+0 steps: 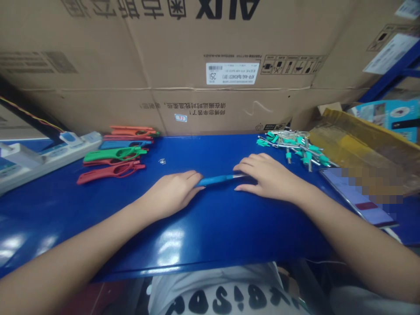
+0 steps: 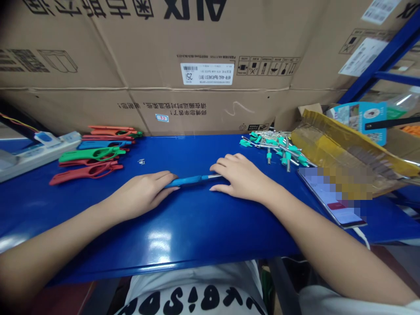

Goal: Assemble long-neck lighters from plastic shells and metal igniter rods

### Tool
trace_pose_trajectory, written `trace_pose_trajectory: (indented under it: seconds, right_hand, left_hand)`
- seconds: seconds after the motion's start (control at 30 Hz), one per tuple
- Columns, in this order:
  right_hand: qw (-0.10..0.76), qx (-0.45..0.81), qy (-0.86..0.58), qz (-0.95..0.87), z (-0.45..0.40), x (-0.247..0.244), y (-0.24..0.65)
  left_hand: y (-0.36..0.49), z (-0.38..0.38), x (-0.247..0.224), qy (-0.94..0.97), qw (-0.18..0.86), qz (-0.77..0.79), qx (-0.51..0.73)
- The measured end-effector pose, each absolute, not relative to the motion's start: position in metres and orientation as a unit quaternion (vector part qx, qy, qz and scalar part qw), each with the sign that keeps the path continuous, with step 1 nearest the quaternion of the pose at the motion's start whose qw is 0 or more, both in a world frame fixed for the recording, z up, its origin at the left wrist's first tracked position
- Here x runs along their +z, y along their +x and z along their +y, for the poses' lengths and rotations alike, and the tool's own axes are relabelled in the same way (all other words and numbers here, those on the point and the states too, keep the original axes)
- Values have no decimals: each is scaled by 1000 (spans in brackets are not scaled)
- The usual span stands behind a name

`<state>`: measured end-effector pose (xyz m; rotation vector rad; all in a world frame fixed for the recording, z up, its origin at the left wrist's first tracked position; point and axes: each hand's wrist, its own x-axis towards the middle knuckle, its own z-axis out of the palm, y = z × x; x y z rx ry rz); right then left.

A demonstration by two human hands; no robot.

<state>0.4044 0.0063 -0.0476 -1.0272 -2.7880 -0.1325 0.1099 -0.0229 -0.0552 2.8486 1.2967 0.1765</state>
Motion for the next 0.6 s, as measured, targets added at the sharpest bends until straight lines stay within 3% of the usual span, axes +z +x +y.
trace_pose_trajectory:
  seconds: [0.17, 0.33, 0.47, 0.6]
  right_hand:
    - [80, -60, -394, -914, 26, -45, 433]
    - [140, -26, -346, -928, 30, -49, 432]
    - [181, 35, -273, -944, 17, -56, 411]
    - [220, 16, -213, -952, 6, -62, 397]
  left_hand:
    - [102, -14, -53, 896, -25, 439, 60]
    - [102, -15, -55, 900, -2, 431, 66]
    - [108, -24, -60, 905, 77, 408, 95]
    - [115, -30, -61, 876, 211, 409, 141]
